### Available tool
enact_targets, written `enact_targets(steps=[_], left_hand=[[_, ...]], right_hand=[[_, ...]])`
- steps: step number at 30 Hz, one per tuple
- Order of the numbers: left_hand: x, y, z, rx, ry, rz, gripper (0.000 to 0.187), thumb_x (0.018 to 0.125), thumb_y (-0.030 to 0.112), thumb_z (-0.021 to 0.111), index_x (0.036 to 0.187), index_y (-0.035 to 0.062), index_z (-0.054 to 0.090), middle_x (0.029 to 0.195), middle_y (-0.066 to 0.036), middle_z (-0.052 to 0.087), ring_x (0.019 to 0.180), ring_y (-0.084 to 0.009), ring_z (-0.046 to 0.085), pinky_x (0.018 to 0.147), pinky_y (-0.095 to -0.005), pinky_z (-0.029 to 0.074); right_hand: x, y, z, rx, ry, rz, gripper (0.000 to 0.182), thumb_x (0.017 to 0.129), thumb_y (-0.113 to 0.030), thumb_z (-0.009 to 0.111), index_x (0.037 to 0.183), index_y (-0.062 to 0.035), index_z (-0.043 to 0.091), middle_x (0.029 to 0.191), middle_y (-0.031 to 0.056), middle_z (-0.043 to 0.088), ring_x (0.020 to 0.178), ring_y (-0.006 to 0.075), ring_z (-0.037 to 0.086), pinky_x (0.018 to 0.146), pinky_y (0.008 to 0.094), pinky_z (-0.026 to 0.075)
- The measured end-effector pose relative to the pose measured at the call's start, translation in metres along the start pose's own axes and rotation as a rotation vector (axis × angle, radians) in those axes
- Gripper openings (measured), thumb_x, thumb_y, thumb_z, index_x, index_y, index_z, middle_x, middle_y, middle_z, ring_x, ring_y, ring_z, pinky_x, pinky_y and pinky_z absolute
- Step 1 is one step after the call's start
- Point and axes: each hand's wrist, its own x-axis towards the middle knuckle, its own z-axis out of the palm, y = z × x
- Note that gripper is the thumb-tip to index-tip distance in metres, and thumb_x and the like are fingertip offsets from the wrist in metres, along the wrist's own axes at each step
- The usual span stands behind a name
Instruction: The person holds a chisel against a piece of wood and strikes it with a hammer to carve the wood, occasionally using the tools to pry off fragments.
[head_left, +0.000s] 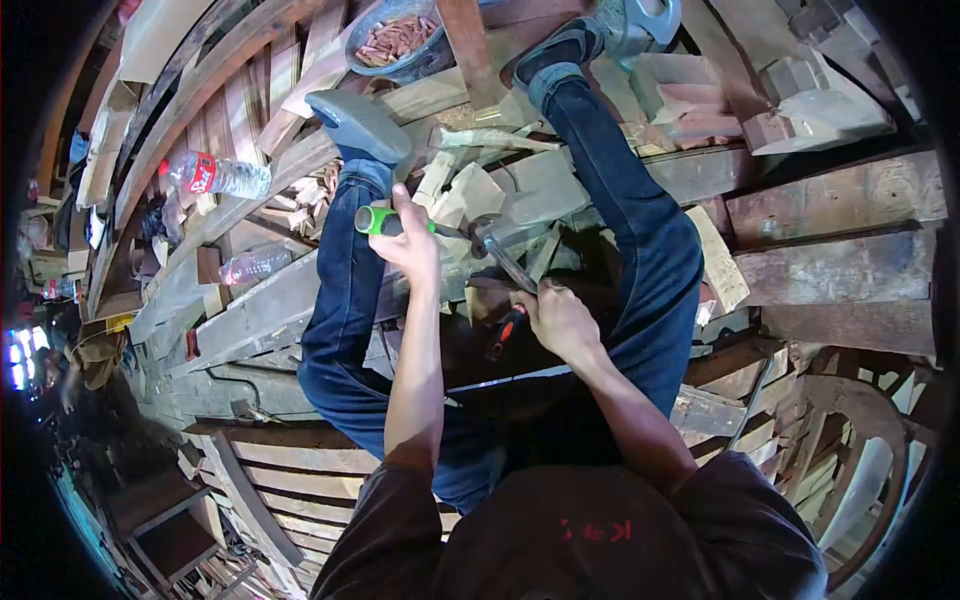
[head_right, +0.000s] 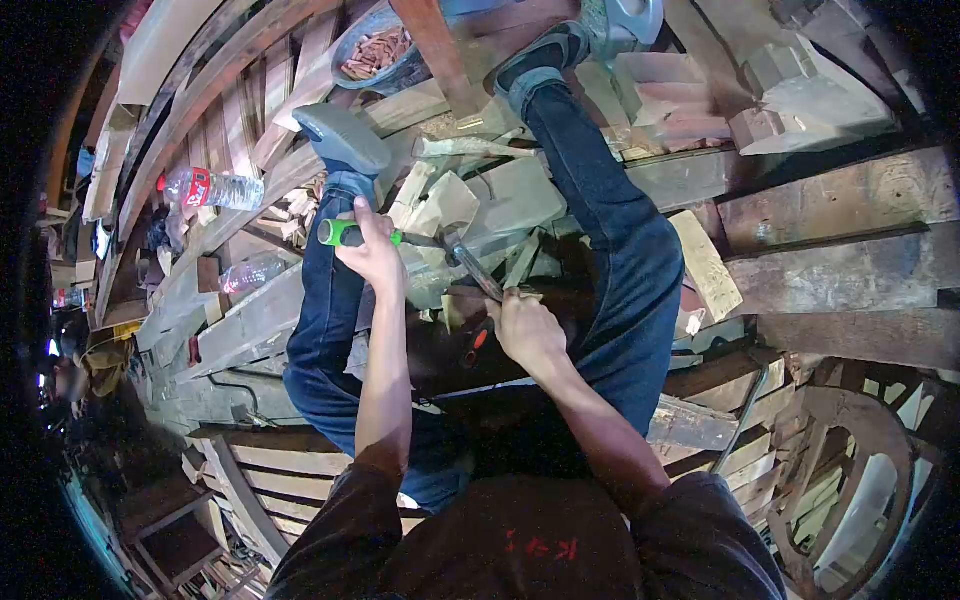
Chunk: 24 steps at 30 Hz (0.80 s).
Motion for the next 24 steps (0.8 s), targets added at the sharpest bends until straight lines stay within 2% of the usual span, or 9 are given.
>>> enact_targets(steps=[6, 13, 18, 20, 21, 24], left_hand=[[0.008, -0.001, 0.000, -0.017, 0.004, -0.001, 0.034, 0.096, 0.015, 0.066, 0.073, 0.0097, 0.041, 0.056, 0.004, 0.040, 0.047, -0.0051, 0.034, 0.046, -0.0252, 0.030], [0.005, -0.001, -0.001, -0.079, -0.023, 0.009, 0.032, 0.096, 0.015, 0.065, 0.075, 0.0090, 0.042, 0.056, 0.003, 0.041, 0.047, -0.0062, 0.035, 0.045, -0.0253, 0.031], [-0.006, 0.004, 0.001, 0.102, -0.098, 0.069, 0.026, 0.096, 0.015, 0.064, 0.077, 0.0053, 0.048, 0.058, -0.001, 0.049, 0.049, -0.0072, 0.043, 0.047, -0.0248, 0.036], [-0.005, -0.004, -0.001, 0.164, -0.133, 0.113, 0.023, 0.097, 0.015, 0.062, 0.081, 0.0035, 0.052, 0.058, -0.004, 0.054, 0.051, -0.0083, 0.049, 0.048, -0.0245, 0.039], [-0.006, -0.002, 0.002, 0.155, -0.129, 0.115, 0.023, 0.097, 0.015, 0.062, 0.081, 0.0033, 0.051, 0.058, -0.005, 0.054, 0.051, -0.0088, 0.050, 0.048, -0.0246, 0.040], [-0.005, 0.005, 0.010, 0.071, -0.109, 0.088, 0.023, 0.097, 0.015, 0.061, 0.082, 0.0020, 0.049, 0.056, -0.006, 0.054, 0.047, -0.0114, 0.051, 0.046, -0.0253, 0.041]], right_hand=[[0.004, 0.011, 0.005, 0.069, 0.029, -0.021, 0.045, 0.098, -0.036, 0.051, 0.100, 0.0078, 0.061, 0.082, 0.0328, 0.065, 0.082, 0.0487, 0.066, 0.073, 0.0545, 0.055], [0.008, 0.023, -0.006, 0.154, 0.013, 0.040, 0.045, 0.099, -0.036, 0.050, 0.097, 0.0081, 0.060, 0.078, 0.0333, 0.064, 0.080, 0.0503, 0.065, 0.073, 0.0555, 0.055], [0.009, 0.024, -0.016, 0.174, 0.082, 0.009, 0.039, 0.098, -0.030, 0.054, 0.093, 0.0088, 0.060, 0.072, 0.0329, 0.062, 0.077, 0.0482, 0.065, 0.068, 0.0554, 0.053], [0.010, 0.028, -0.015, 0.201, 0.129, -0.017, 0.039, 0.098, -0.028, 0.056, 0.090, 0.0099, 0.060, 0.070, 0.0334, 0.060, 0.073, 0.0479, 0.064, 0.061, 0.0531, 0.051], [0.011, 0.031, -0.014, 0.213, 0.152, -0.030, 0.039, 0.097, -0.028, 0.056, 0.088, 0.0104, 0.060, 0.069, 0.0336, 0.059, 0.071, 0.0478, 0.064, 0.058, 0.0520, 0.050], [0.012, 0.037, -0.012, 0.231, 0.167, -0.020, 0.039, 0.097, -0.028, 0.057, 0.089, 0.0103, 0.060, 0.072, 0.0341, 0.060, 0.073, 0.0484, 0.063, 0.060, 0.0526, 0.050]])
